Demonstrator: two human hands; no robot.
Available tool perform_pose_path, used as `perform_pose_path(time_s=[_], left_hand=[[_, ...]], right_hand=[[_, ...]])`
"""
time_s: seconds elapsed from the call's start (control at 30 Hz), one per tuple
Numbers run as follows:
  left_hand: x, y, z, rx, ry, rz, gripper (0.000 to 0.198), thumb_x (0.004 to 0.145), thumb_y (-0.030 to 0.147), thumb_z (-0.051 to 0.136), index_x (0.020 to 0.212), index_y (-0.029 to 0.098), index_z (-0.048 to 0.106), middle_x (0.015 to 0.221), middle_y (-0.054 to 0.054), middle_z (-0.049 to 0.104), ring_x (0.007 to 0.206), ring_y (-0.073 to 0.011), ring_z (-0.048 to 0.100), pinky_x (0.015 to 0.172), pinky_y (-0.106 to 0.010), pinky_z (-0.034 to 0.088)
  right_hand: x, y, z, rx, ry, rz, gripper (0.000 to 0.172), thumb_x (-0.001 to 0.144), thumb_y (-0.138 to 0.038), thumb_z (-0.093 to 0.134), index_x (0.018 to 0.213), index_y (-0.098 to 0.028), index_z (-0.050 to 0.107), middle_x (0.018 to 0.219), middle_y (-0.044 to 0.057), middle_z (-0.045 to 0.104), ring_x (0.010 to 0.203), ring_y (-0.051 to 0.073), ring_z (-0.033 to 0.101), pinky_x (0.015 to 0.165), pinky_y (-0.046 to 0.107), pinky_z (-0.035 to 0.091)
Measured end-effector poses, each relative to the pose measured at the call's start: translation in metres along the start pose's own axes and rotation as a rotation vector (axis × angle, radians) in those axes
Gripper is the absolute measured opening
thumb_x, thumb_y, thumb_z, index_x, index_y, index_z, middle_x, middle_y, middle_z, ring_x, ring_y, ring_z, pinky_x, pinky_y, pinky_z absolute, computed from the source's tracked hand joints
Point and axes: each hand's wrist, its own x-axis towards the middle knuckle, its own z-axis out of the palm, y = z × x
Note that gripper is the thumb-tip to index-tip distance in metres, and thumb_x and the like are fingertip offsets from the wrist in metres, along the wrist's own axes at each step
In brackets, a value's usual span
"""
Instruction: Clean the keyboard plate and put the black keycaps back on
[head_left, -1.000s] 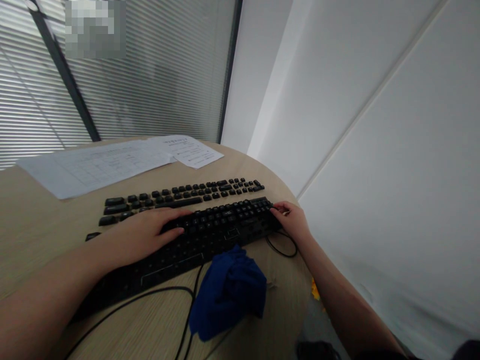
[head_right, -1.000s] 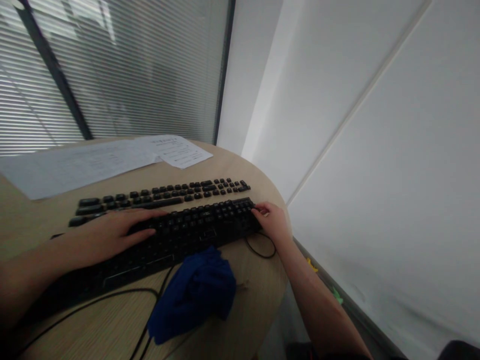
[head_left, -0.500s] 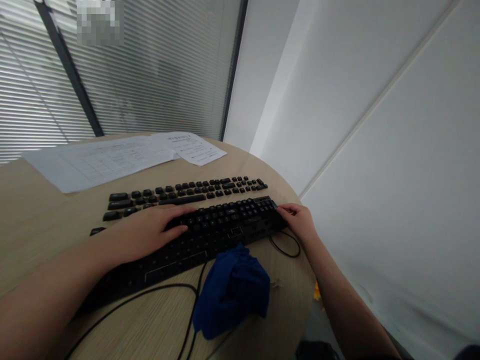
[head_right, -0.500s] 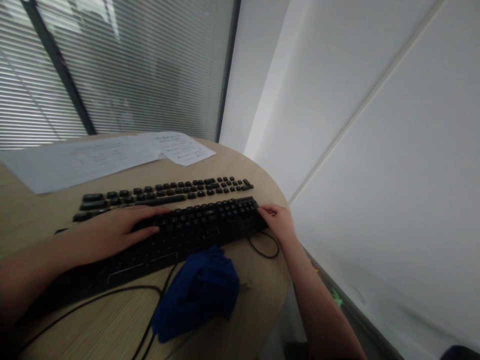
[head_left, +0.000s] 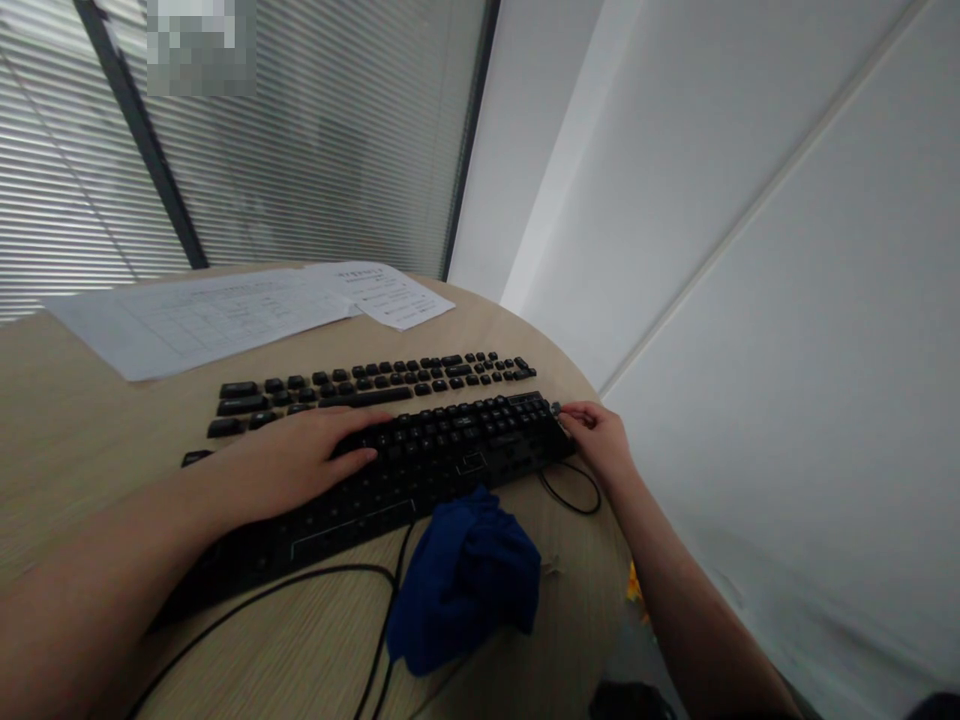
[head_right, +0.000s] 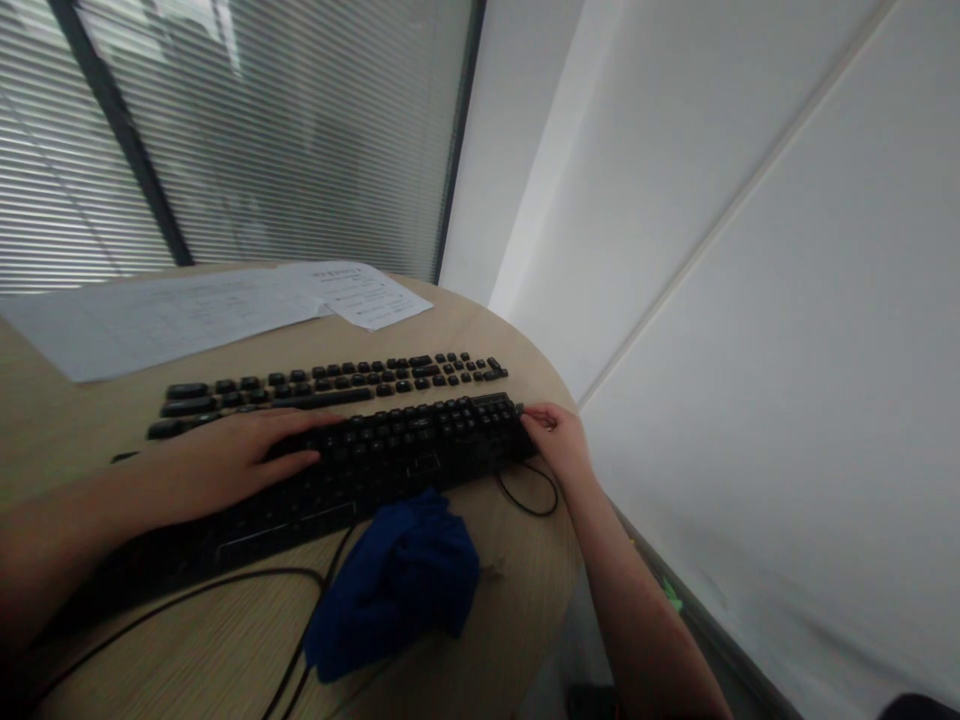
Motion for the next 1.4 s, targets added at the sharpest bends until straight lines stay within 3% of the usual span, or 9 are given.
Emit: perform_pose_path(time_s=[0.13,0.33,0.5,0.8,1.0,1.4], left_hand=[[0.000,-0.004,0.003,0.012,-0.002,-0.008,0.057,0.093,0.053,0.048,0.145,0.031,0.057,0.145,-0.005,0.062,0.131,-0.0316,0.060,0.116,-0.049,0.041],[0.000,-0.004,0.003,0.009,0.003,-0.001,0.060,0.093,0.053,0.047,0.149,0.030,0.053,0.145,-0.006,0.062,0.131,-0.0311,0.059,0.117,-0.049,0.041],[0.000,-0.002,0.002,-0.002,-0.008,-0.005,0.060,0.093,0.053,0.048,0.149,0.031,0.054,0.145,-0.005,0.062,0.131,-0.0309,0.059,0.116,-0.048,0.041],[0.001,-0.006,0.006,-0.038,0.037,0.021,0.059,0.091,0.055,0.049,0.144,0.029,0.060,0.141,-0.006,0.065,0.127,-0.0328,0.062,0.115,-0.051,0.042],[0.001,-0.005,0.005,-0.034,0.047,0.023,0.058,0.091,0.054,0.049,0.142,0.029,0.061,0.140,-0.006,0.065,0.127,-0.0332,0.062,0.113,-0.051,0.044],[0.001,-0.005,0.005,0.000,0.014,0.006,0.059,0.092,0.051,0.048,0.146,0.028,0.057,0.142,-0.007,0.064,0.128,-0.0320,0.061,0.114,-0.050,0.042]], right_hand=[[0.001,0.002,0.001,0.096,-0.012,0.086,0.044,0.069,-0.056,0.077,0.090,-0.018,0.076,0.079,0.009,0.077,0.066,0.023,0.071,0.055,0.030,0.053],[-0.001,-0.001,0.000,0.045,-0.047,0.089,0.039,0.070,-0.051,0.076,0.090,-0.018,0.077,0.081,0.009,0.078,0.073,0.024,0.073,0.062,0.032,0.055],[-0.004,-0.007,-0.002,-0.137,-0.048,0.038,0.033,0.078,-0.049,0.070,0.092,-0.021,0.079,0.079,0.007,0.077,0.072,0.024,0.071,0.064,0.033,0.054],[-0.014,-0.031,-0.002,-0.488,-0.026,-0.192,0.025,0.085,-0.043,0.061,0.089,-0.023,0.077,0.076,0.003,0.073,0.067,0.020,0.065,0.067,0.031,0.047],[-0.016,-0.034,-0.002,-0.518,-0.059,-0.186,0.024,0.087,-0.039,0.060,0.096,-0.024,0.076,0.085,0.002,0.076,0.063,0.017,0.064,0.069,0.031,0.046],[-0.020,-0.039,0.001,-0.560,0.008,-0.156,0.025,0.085,-0.042,0.063,0.093,-0.023,0.078,0.080,0.003,0.075,0.073,0.021,0.069,0.071,0.031,0.049]])
